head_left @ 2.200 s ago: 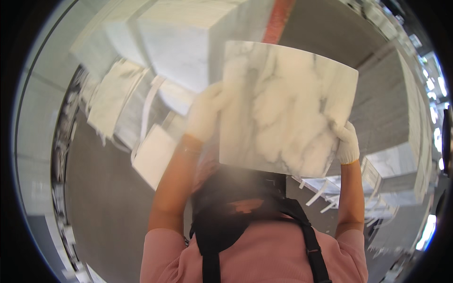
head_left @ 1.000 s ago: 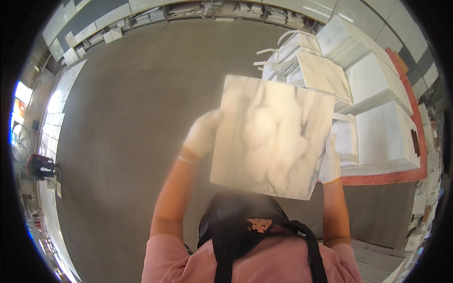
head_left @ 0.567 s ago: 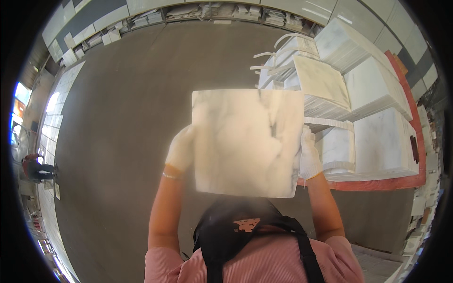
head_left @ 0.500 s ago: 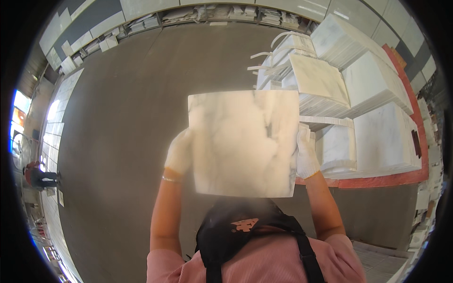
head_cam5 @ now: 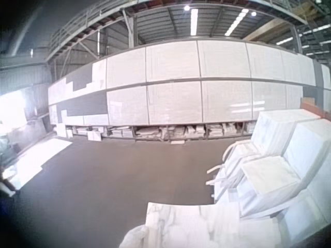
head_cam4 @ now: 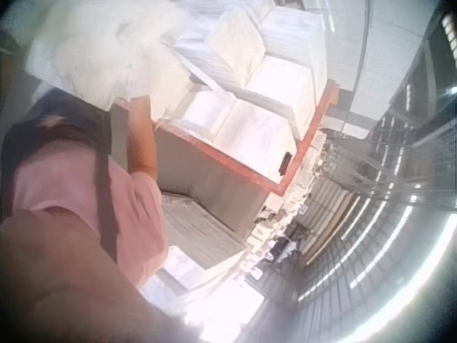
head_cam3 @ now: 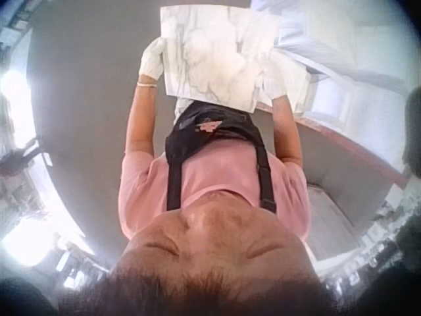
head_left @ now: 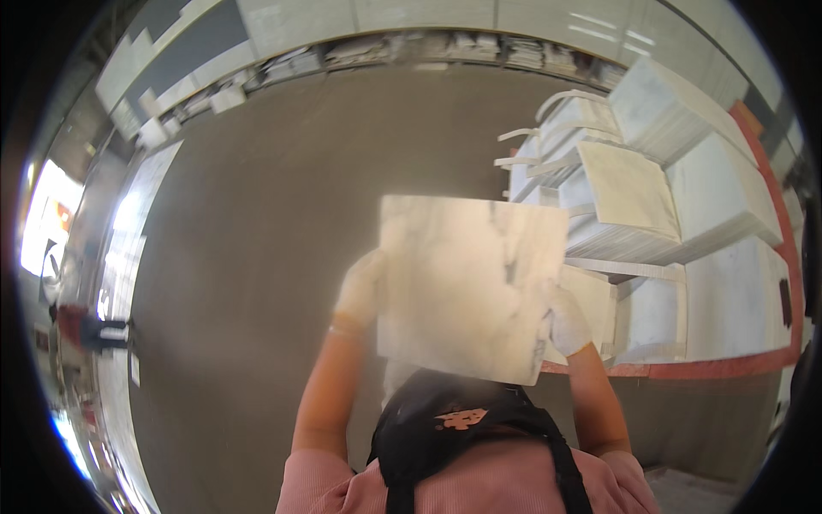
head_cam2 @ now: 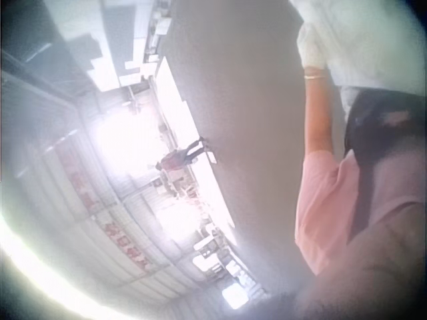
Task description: The person repeatedly picks up white rectangular tiles from a stack and places them onto a growing floor layout. They handle the tiles one at a time, aligning each piece with adjacent tiles already laid out on the floor.
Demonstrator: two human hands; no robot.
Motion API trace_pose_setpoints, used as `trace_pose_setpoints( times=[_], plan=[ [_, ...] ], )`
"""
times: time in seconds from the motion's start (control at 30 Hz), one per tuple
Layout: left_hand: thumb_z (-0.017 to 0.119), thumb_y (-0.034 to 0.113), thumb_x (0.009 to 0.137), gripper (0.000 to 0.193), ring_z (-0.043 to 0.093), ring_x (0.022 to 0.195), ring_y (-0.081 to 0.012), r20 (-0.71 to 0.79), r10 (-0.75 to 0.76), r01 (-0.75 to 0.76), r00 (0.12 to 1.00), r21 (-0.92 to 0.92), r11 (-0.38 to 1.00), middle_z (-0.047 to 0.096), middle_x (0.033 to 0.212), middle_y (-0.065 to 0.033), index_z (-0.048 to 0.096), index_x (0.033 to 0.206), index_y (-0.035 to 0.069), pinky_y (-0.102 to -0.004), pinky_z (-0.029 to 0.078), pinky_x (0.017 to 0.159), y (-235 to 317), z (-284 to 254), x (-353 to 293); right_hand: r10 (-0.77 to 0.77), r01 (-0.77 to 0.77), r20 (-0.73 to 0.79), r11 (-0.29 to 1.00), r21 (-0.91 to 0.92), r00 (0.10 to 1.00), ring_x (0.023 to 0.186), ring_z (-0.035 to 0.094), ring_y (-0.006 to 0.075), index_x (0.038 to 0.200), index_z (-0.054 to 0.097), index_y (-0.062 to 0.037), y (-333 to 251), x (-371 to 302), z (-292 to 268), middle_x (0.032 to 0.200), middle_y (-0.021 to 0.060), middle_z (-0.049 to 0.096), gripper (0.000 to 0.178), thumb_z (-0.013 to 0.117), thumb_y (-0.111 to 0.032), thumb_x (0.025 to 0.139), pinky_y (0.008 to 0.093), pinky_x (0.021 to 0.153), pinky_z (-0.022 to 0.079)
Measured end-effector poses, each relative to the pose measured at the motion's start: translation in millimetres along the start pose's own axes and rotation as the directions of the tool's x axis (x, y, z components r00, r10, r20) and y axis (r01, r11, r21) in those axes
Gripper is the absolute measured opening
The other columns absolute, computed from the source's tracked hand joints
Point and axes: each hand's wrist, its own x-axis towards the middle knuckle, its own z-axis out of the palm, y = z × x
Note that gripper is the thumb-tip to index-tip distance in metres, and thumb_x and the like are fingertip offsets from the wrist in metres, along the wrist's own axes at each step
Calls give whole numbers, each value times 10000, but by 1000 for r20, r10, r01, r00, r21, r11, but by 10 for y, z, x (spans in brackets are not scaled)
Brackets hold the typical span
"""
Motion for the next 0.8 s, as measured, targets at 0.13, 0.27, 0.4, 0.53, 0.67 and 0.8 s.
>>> trace_pose_setpoints(
  times=[0.13,0.27,0.4,0.53,0.67,0.8],
  plan=[
    [555,228,1054,313,677,917,-194,112,116,-130,987,126,984,687,1049,-72,621,1236,-19,-356,575,832,221,-665,1011,68,-76,-35,880,-468,997,924,709,169,1268,653,14,258,731,508,1062,86,740,416,526,-317,1051,319,833,563],
    [556,296,1062,241,614,743,-127,-32,48,-43,998,143,989,628,856,9,640,1022,74,-302,528,667,672,-1467,1828,-158,205,135,852,-482,978,826,652,150,1145,715,25,771,1420,1569,942,78,727,436,621,-376,1003,317,693,536],
    [560,421,1056,361,537,682,-76,-14,23,-16,1000,359,933,583,790,45,644,954,84,-255,441,590,1302,-2203,2372,132,-34,281,943,-331,951,679,708,232,1076,699,77,1109,1777,2507,877,182,718,459,603,-354,947,352,619,567],
    [560,506,1038,460,383,527,-64,-80,52,0,995,546,838,449,626,85,547,743,153,-267,304,470,1236,-2724,2522,434,-176,389,819,-546,813,691,689,235,1021,739,36,1248,1896,2933,913,159,747,545,669,-488,889,341,646,538],
    [558,619,992,664,604,808,-138,-122,-186,221,975,653,725,670,922,-33,709,1074,-22,-316,529,721,916,-3216,2414,329,6,586,869,-495,740,777,695,204,1022,755,-32,1297,2010,3028,879,90,755,460,684,-472,910,341,657,526],
    [567,621,985,692,602,754,-169,-253,-247,351,936,593,724,670,875,-49,704,1037,-55,-343,525,676,417,-3308,2356,401,218,599,676,-704,693,832,697,254,1150,721,-41,1297,2420,2800,980,134,752,488,673,-477,937,392,725,523]
  ],
)
